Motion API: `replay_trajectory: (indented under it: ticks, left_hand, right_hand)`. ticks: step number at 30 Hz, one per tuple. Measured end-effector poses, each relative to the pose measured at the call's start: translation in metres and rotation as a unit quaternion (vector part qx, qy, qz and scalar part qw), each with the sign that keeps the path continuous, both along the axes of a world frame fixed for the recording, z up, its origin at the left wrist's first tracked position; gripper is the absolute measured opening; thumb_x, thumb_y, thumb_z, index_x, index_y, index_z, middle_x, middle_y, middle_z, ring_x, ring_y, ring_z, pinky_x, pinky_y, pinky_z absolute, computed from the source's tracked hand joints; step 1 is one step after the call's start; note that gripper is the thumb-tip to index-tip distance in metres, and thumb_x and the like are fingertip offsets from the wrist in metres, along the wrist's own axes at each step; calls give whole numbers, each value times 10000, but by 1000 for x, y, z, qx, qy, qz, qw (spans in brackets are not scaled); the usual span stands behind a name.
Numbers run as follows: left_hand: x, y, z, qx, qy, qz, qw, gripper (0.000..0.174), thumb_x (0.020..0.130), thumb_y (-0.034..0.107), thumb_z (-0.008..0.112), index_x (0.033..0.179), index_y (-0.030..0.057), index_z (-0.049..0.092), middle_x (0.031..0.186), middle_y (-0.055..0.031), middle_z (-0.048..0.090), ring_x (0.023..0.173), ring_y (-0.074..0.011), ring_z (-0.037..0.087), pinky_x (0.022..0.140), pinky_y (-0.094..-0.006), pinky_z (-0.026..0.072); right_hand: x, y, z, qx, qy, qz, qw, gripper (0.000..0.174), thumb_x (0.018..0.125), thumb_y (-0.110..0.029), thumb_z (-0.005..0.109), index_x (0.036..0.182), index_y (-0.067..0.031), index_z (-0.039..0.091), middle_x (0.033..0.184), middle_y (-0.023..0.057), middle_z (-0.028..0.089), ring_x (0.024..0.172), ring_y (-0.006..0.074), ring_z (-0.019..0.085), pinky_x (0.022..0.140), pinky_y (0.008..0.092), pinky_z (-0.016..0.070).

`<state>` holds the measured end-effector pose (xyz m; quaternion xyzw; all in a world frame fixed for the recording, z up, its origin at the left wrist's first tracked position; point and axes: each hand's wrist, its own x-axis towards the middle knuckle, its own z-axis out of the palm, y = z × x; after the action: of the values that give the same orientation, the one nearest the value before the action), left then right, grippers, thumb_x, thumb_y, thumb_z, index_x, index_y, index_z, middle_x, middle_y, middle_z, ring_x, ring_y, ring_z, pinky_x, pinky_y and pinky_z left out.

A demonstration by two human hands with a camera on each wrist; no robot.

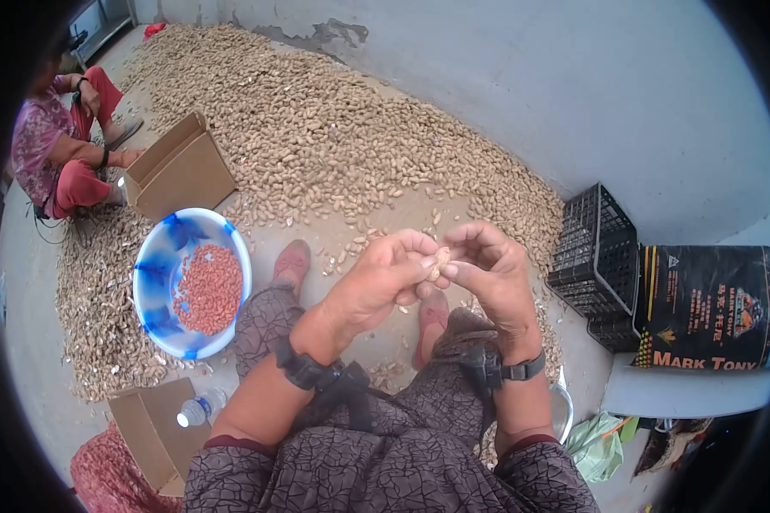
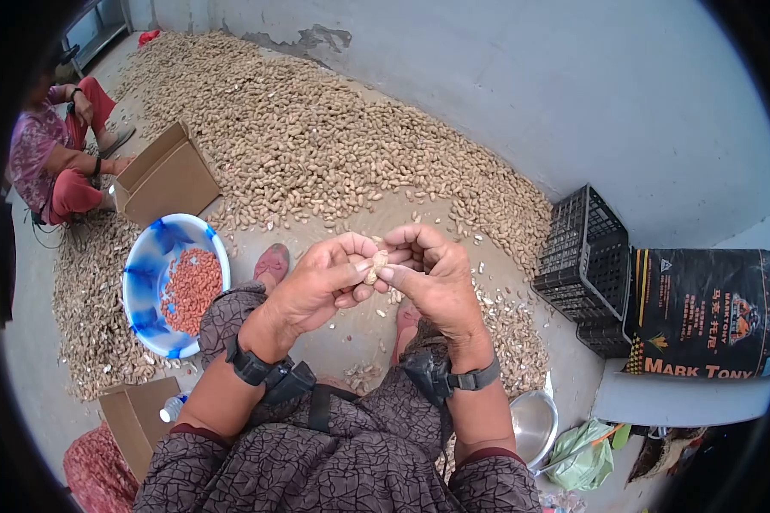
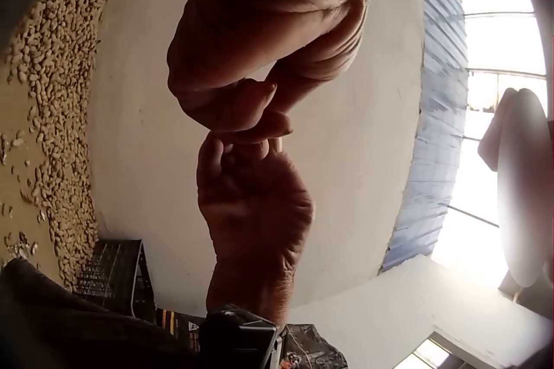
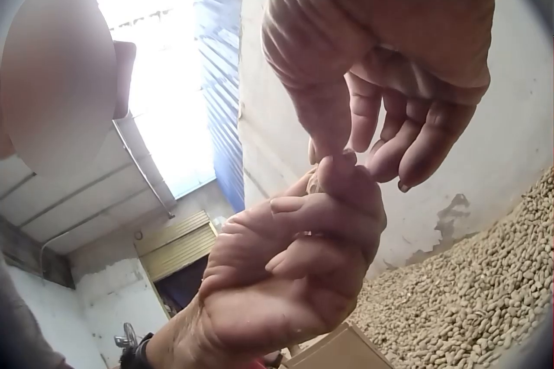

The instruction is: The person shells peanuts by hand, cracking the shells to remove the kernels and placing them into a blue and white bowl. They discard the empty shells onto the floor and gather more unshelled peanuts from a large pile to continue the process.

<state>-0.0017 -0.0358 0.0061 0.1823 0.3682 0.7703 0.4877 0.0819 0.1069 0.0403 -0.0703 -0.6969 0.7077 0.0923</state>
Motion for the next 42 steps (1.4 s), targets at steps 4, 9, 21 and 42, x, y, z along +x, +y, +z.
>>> replay_trajectory:
  ticks: [4, 9, 21, 42]
  left_hand:
    - [4, 1, 3, 39, 12, 1, 999, 216, 839, 165, 522, 979, 1, 505, 826, -49, 561, 614, -41, 482, 480, -130, 341]
    - [10, 5, 3, 21, 75, 5, 997, 223, 860, 161, 469, 1000, -2, 533, 781, -3, 552, 626, -37, 493, 524, -167, 388]
    - [16, 5, 4, 76, 100, 7, 992, 349, 833, 115, 480, 1148, -35, 479, 799, 10, 519, 623, -43, 420, 549, -174, 334]
    - [19, 7, 4, 58, 158, 80, 983, 333, 868, 112, 419, 1156, -46, 476, 773, -19, 510, 583, -52, 378, 537, -180, 331]
  right_hand:
    - [-1, -1, 4, -37, -8, -12, 999, 365, 739, -11, 618, 1072, 44, 478, 935, 106, 585, 780, 131, 582, 689, 239, 487]
    - [0, -3, 2, -72, -38, 41, 996, 411, 748, -90, 638, 1095, 53, 472, 947, 96, 581, 814, 128, 568, 714, 242, 471]
    - [0, -6, 4, -190, -69, 86, 976, 368, 776, -143, 612, 1062, 63, 508, 899, 107, 608, 673, 118, 567, 604, 234, 478]
    - [-7, -11, 1, -224, -12, 93, 970, 394, 775, -146, 608, 1063, 98, 494, 949, 132, 603, 717, 146, 608, 568, 227, 487]
